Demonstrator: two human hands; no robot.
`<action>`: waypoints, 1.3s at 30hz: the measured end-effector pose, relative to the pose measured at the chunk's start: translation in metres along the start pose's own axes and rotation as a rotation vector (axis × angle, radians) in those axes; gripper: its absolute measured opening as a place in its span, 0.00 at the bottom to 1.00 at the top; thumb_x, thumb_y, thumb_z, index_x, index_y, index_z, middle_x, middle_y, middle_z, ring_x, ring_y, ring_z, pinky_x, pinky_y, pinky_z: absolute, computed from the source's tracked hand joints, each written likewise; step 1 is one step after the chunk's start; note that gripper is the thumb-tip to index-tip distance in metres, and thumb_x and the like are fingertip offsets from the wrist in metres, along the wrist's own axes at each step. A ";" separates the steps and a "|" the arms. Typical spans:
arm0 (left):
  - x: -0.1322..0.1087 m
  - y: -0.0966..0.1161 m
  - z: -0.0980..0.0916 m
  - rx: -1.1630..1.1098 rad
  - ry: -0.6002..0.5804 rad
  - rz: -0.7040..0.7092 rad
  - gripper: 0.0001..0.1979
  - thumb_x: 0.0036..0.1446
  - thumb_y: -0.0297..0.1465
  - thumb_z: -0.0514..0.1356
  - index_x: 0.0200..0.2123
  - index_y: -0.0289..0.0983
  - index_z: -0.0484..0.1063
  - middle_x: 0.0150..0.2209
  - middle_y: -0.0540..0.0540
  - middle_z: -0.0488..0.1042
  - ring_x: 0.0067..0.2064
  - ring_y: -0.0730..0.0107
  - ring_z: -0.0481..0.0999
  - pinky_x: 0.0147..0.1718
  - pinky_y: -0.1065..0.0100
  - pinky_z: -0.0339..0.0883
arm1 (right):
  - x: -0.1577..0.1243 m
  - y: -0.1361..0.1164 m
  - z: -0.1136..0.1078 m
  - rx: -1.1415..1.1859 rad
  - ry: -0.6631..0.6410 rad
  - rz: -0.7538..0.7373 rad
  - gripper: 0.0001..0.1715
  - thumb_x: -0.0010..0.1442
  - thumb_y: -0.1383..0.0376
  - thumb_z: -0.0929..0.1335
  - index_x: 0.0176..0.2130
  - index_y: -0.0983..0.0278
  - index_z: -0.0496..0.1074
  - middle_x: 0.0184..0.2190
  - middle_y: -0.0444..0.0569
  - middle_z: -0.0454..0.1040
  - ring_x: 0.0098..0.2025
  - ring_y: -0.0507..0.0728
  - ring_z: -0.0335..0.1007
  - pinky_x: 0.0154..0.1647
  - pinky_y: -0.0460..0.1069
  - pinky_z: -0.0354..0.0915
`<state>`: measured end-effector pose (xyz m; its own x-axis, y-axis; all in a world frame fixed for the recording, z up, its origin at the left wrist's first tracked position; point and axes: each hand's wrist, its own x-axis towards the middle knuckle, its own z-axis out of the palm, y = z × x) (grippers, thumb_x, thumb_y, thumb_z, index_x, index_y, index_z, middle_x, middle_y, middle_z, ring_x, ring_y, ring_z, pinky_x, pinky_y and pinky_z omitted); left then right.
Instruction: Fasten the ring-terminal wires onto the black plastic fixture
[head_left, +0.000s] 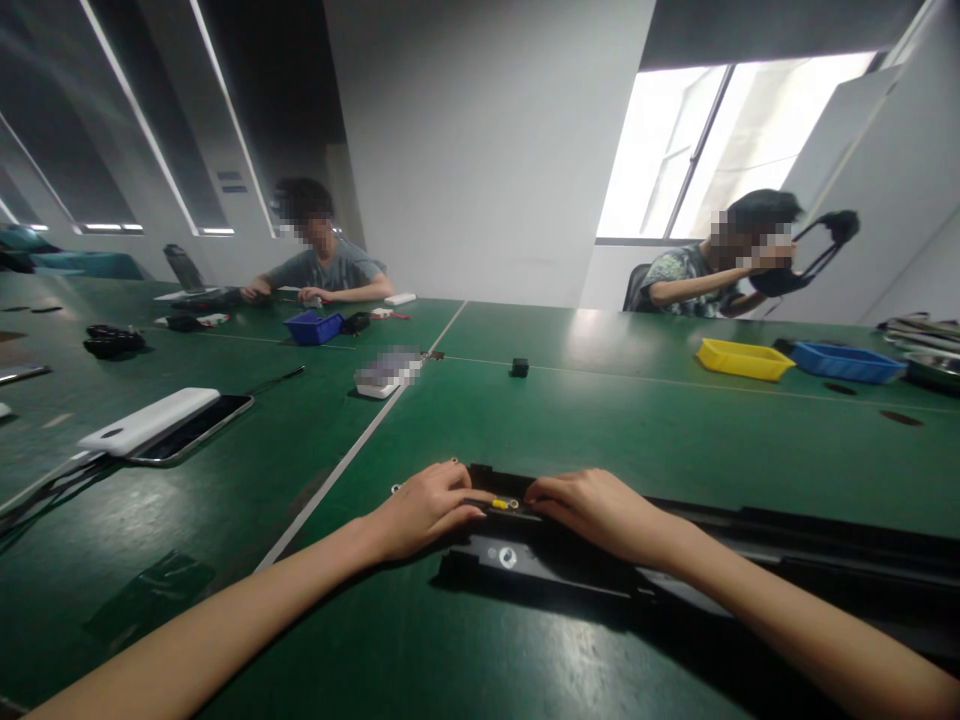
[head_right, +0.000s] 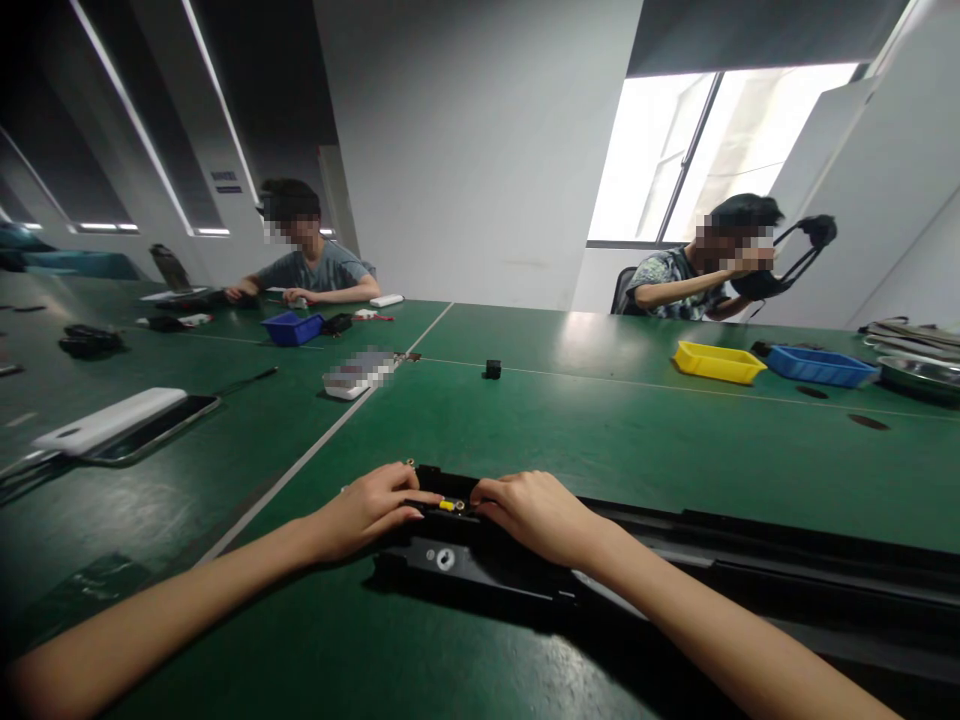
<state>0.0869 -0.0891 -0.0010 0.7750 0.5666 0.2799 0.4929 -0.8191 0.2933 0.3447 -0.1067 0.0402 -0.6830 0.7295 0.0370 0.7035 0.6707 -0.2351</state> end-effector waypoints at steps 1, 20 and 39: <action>0.000 0.000 0.000 -0.001 0.001 0.002 0.20 0.66 0.39 0.43 0.52 0.40 0.68 0.38 0.44 0.65 0.40 0.64 0.65 0.41 0.65 0.62 | 0.000 0.000 0.000 0.000 -0.001 0.002 0.15 0.65 0.61 0.58 0.42 0.62 0.71 0.35 0.49 0.76 0.33 0.55 0.73 0.33 0.46 0.63; 0.001 0.000 0.000 -0.007 0.004 -0.004 0.20 0.66 0.40 0.43 0.51 0.40 0.69 0.38 0.44 0.65 0.40 0.65 0.65 0.40 0.66 0.62 | 0.000 -0.001 -0.001 0.012 -0.005 -0.014 0.16 0.65 0.61 0.58 0.44 0.62 0.71 0.36 0.50 0.76 0.34 0.55 0.73 0.34 0.46 0.63; 0.000 -0.001 0.001 -0.015 0.008 0.002 0.18 0.66 0.38 0.45 0.52 0.41 0.68 0.38 0.44 0.66 0.40 0.65 0.66 0.41 0.66 0.62 | 0.000 -0.001 -0.002 0.023 -0.011 -0.023 0.18 0.66 0.62 0.57 0.44 0.62 0.73 0.37 0.50 0.76 0.35 0.55 0.73 0.35 0.46 0.64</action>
<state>0.0871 -0.0885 -0.0019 0.7727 0.5656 0.2882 0.4853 -0.8190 0.3061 0.3446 -0.1073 0.0419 -0.7010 0.7124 0.0319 0.6831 0.6836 -0.2570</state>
